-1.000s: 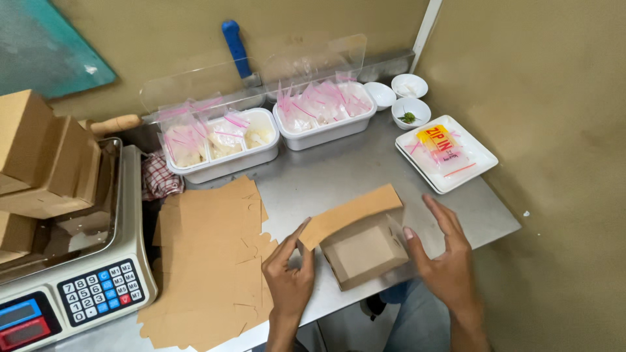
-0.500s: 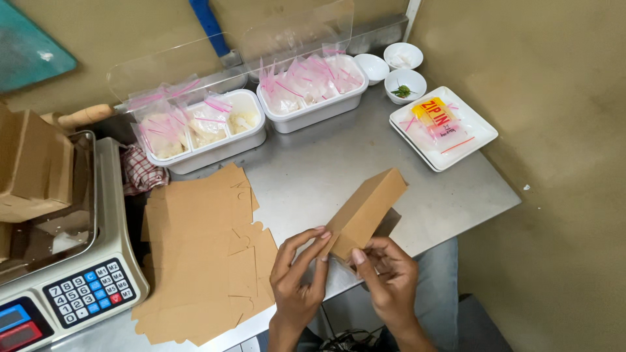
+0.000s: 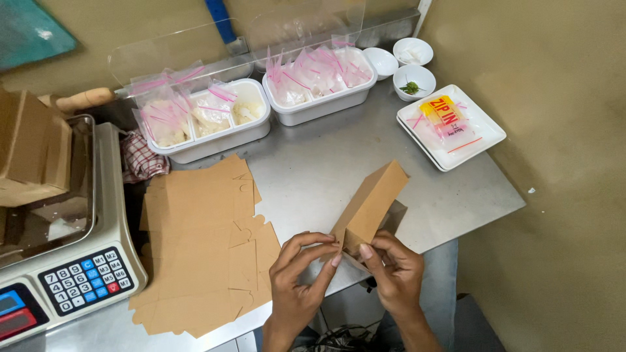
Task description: The person assembles cardboard boxes by hand, folding the flaps and interlocking the tabs of multiple flat cardboard sheets. The person then stacks the finished boxes on a scale.
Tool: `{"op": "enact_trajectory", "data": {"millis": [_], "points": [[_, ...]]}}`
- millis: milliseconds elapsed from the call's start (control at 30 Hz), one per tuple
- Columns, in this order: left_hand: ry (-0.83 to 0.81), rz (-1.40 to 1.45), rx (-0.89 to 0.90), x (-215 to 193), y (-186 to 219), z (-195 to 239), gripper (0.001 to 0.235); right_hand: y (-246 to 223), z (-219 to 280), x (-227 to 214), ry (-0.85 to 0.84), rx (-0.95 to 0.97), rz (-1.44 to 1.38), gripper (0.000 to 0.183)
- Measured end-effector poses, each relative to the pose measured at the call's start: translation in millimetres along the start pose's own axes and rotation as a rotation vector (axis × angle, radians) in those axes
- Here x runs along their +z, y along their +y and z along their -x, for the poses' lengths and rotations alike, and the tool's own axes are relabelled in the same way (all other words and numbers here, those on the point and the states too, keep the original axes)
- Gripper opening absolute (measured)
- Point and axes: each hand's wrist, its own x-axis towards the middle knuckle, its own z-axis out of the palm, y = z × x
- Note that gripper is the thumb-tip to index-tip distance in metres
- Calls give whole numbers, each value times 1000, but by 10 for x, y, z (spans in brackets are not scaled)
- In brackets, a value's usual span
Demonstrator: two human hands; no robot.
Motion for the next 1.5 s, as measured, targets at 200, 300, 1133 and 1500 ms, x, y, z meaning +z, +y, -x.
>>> {"op": "enact_trajectory", "data": {"millis": [200,300,1133,1500], "points": [[-2,134,-218,-11,55,62,17,75,46,1,-91,80,-129,19],[26,146,-252,13,25,102,19,71,39,7,-113,75,-105,21],[86,129,-255,53,142,110,10,94,15,-99,-113,58,-110,12],[192,-62,-82,118,163,101,14,-53,87,70,-21,-115,129,16]]}}
